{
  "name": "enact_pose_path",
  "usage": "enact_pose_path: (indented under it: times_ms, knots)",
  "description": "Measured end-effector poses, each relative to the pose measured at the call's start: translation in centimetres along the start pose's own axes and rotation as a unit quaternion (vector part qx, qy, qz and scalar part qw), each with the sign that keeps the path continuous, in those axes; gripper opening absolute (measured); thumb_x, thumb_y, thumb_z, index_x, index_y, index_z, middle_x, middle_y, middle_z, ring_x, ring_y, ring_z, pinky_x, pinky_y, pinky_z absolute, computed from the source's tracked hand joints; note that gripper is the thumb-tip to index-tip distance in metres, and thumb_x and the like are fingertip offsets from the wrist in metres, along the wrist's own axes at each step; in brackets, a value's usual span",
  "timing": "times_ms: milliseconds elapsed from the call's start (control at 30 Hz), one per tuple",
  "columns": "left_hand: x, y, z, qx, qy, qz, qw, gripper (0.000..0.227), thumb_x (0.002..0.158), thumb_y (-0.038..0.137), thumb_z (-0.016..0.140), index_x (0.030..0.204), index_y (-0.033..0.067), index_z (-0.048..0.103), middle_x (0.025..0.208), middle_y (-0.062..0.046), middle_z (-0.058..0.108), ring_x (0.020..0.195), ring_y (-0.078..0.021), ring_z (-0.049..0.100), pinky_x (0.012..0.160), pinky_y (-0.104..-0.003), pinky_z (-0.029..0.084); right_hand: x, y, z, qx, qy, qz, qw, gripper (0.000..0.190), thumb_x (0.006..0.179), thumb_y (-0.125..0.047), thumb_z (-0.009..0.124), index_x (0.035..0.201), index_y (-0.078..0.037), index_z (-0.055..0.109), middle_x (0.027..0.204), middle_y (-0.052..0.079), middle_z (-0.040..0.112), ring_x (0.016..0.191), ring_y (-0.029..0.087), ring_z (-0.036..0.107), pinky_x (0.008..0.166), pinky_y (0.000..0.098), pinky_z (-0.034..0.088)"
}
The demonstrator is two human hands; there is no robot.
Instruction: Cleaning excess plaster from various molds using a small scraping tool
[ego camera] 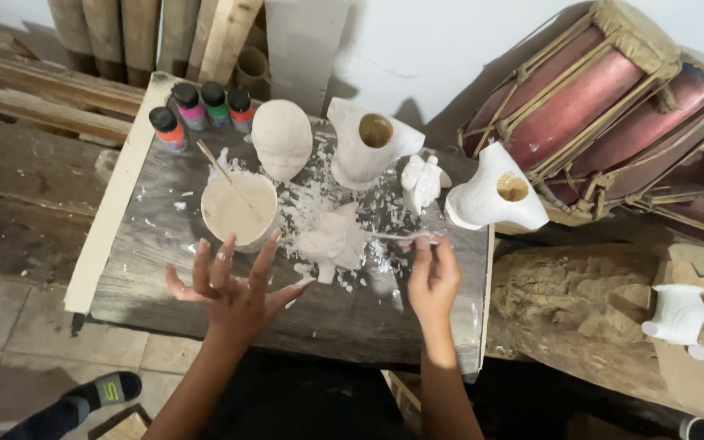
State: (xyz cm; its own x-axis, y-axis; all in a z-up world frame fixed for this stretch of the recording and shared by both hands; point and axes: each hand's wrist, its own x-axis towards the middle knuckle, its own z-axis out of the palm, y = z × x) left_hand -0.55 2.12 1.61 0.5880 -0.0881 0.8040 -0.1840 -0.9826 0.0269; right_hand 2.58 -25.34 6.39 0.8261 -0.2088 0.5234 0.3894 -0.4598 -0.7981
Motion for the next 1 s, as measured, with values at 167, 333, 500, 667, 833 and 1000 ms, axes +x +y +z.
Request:
enact_pose_path:
  times_ms: [167, 333, 500, 667, 833, 1000]
  knots:
    - [1.0, -0.3, -0.5, 0.016, -0.002, -0.003, 1.0, 0.075, 0.095, 0.086, 0.041, 0.14, 0.0331, 0.068, 0.14, -0.017, 0.045, 0.134, -0.0468, 0.037, 0.102, -0.075, 0.015, -0.6, -0.6, -1.0, -0.045, -0.007, -0.003, 0.999, 0.017, 0.105, -0.006, 0.057, 0.095, -0.002, 0.069, 0.079, 0.014, 0.071, 0.077, 0.026, 0.069, 0.082, 0.0403, 0.054]
    - [0.3, -0.2, 0.2, -0.006, 0.004, -0.011, 1.0, 0.076, 0.094, 0.087, 0.043, 0.14, 0.032, 0.066, 0.142, -0.02, 0.044, 0.138, -0.0523, 0.033, 0.1, -0.078, 0.013, -1.1, -0.4, -0.5, -0.033, -0.012, 0.014, 0.999, 0.017, 0.105, -0.005, 0.056, 0.096, 0.0, 0.07, 0.08, 0.017, 0.072, 0.076, 0.025, 0.069, 0.081, 0.0416, 0.054]
    - [-0.5, -0.1, 0.3, -0.037, 0.0, -0.011, 0.999, 0.074, 0.094, 0.085, 0.049, 0.146, 0.0324, 0.055, 0.147, -0.024, 0.04, 0.149, -0.053, 0.016, 0.095, -0.087, 0.011, -0.3, -1.1, -0.3, -0.008, 0.014, 0.006, 1.0, 0.018, 0.106, -0.004, 0.053, 0.096, -0.001, 0.068, 0.079, 0.013, 0.072, 0.072, 0.02, 0.068, 0.08, 0.0367, 0.055]
    - [-1.3, -0.4, 0.6, -0.047, -0.021, -0.018, 0.999, 0.086, 0.093, 0.086, 0.05, 0.156, 0.0277, 0.04, 0.154, -0.03, 0.033, 0.151, -0.0541, 0.004, 0.094, -0.09, 0.006, -0.3, -1.0, -0.2, -0.015, 0.012, -0.004, 1.0, 0.017, 0.105, -0.002, 0.054, 0.095, 0.0, 0.067, 0.079, 0.015, 0.073, 0.071, 0.024, 0.07, 0.078, 0.0384, 0.056]
    - [-1.6, -0.8, 1.4, -0.068, -0.03, -0.008, 0.997, 0.096, 0.094, 0.085, 0.048, 0.162, 0.0208, 0.026, 0.157, -0.038, 0.026, 0.15, -0.0552, -0.006, 0.097, -0.092, 0.001, -0.5, -1.1, -0.5, -0.039, 0.017, 0.003, 0.999, 0.018, 0.105, -0.003, 0.055, 0.093, -0.001, 0.069, 0.076, 0.013, 0.073, 0.071, 0.024, 0.071, 0.078, 0.0378, 0.056]
    - [0.2, -2.0, 1.8, -0.093, -0.024, -0.053, 0.994, 0.117, 0.086, 0.102, 0.041, 0.166, 0.0232, 0.006, 0.168, -0.032, 0.0, 0.154, -0.0479, -0.015, 0.113, -0.079, -0.012, -0.5, -1.6, -0.6, -0.067, 0.017, 0.013, 0.997, 0.018, 0.105, -0.003, 0.055, 0.092, -0.002, 0.069, 0.075, 0.011, 0.074, 0.072, 0.024, 0.071, 0.081, 0.0377, 0.056]
